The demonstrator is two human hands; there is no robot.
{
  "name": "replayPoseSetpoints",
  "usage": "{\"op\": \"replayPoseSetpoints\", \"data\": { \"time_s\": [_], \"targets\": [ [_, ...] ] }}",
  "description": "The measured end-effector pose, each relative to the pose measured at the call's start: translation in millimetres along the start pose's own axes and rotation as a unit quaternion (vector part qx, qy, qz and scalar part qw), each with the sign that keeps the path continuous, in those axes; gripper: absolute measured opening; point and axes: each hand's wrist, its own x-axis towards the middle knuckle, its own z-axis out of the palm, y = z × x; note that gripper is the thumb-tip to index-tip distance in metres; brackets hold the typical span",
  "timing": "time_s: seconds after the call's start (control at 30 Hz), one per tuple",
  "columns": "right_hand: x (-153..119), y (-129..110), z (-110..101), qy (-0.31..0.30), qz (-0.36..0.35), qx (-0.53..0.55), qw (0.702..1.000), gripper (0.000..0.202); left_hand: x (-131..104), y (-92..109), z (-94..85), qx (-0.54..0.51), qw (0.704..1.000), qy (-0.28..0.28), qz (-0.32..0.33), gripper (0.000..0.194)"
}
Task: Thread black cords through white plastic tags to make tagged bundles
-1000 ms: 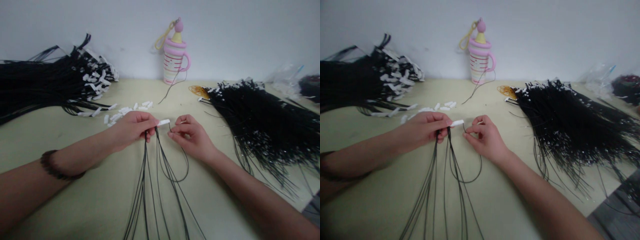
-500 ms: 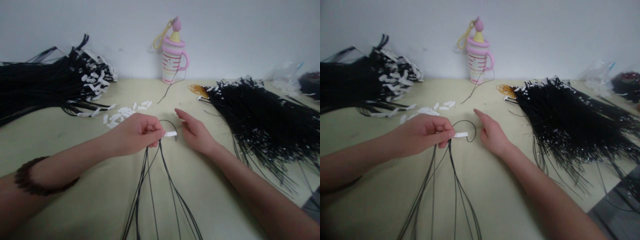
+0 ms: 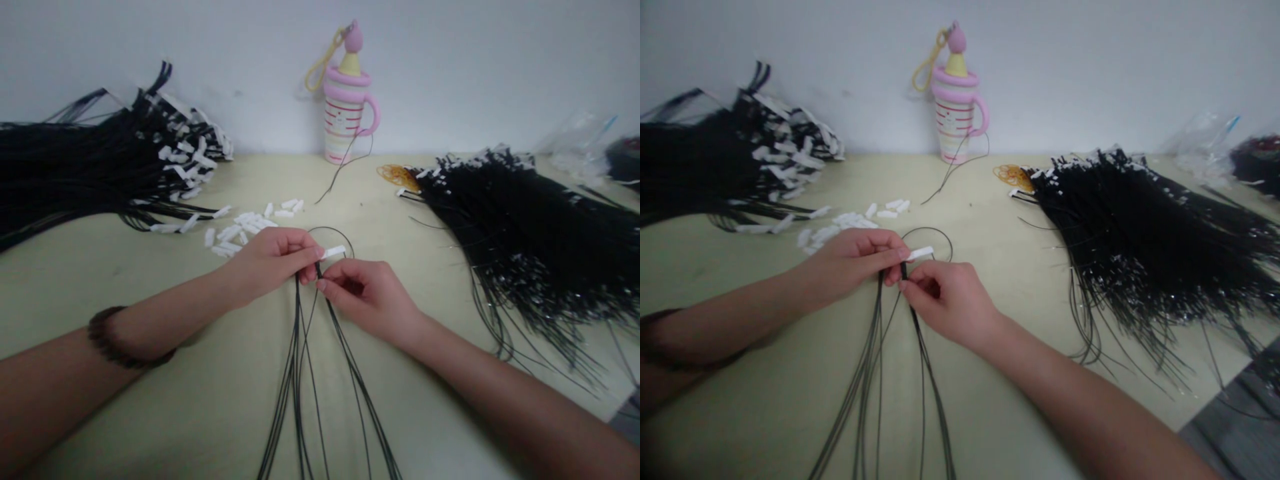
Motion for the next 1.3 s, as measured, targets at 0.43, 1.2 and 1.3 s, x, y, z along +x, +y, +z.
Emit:
{"op": "replayPoseSetpoints", "data": {
  "time_s": [0.43, 1.2, 1.3],
  "targets": [
    [-0.2, -5.6, -0.9, 0.011, 0.071, 0.032, 0.997, 0.012, 1.1, 0.2, -2.0, -0.014, 0.999, 0.016, -0.028, 0.019],
    [7.3, 2.2, 4.1, 0.003, 0.044, 0.067, 0.997, 0.022, 0.6, 0.0, -2.8, 0.002, 1.0, -0.003, -0.02, 0.017],
    [7.0, 1.1, 3.7, -0.009, 0.053, 0.08, 0.995, 0.023, 0.6, 1.2, -3.3, 0.002, 1.0, -0.002, -0.031, 0.017]
  ]
}}
